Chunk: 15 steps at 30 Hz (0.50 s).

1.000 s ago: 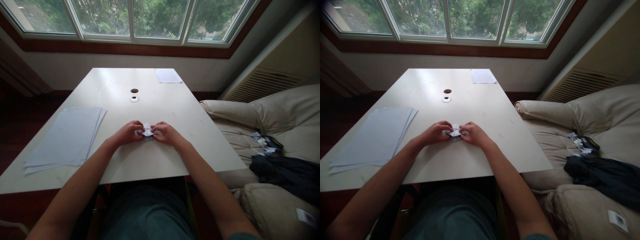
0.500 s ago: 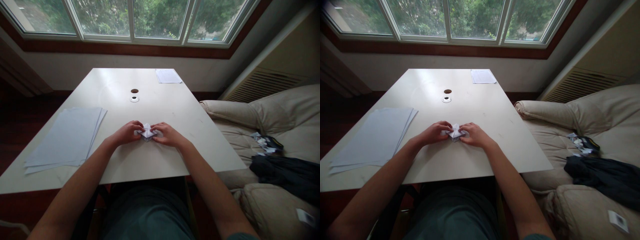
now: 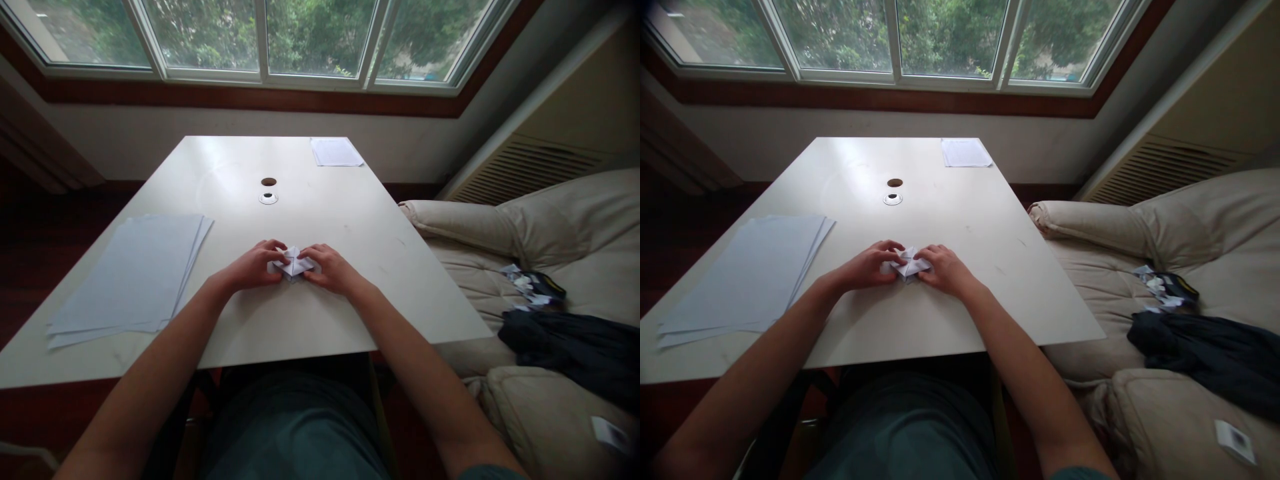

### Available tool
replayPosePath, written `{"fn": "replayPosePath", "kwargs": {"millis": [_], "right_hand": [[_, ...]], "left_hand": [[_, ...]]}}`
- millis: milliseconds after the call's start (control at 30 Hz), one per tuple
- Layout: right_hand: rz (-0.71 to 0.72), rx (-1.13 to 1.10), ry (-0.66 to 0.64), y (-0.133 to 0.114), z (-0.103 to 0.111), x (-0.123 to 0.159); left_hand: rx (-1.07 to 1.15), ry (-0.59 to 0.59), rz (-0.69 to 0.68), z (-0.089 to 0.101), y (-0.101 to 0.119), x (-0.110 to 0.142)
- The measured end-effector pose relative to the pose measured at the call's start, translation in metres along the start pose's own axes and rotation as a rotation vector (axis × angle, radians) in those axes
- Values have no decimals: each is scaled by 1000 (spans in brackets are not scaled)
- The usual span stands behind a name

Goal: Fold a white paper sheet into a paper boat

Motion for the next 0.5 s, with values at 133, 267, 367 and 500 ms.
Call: {"fn": "replayPosePath", "kwargs": {"millis": [133, 267, 367, 500], "right_hand": [[8, -19, 22, -1, 0, 0], [72, -26, 27, -4, 0, -1], [122, -21, 20, -7, 0, -1], [148, -5, -4, -10, 2, 2]], "left_hand": [[-5, -32, 0, 0, -1, -1], [-2, -61, 12, 1, -1, -2], [-1, -62, 35, 1, -2, -3], [1, -27, 44, -3, -7, -3]]}}
Point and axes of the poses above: each hand's wrist, its own x-axis away from the middle knuckle, its own z-axis out of the back of the hand, y = z × x, the point moved 6 cm from there along -x, towards the middle knuckle, and after that the axes turned 8 degrees about -y, right-handed, at the moved point
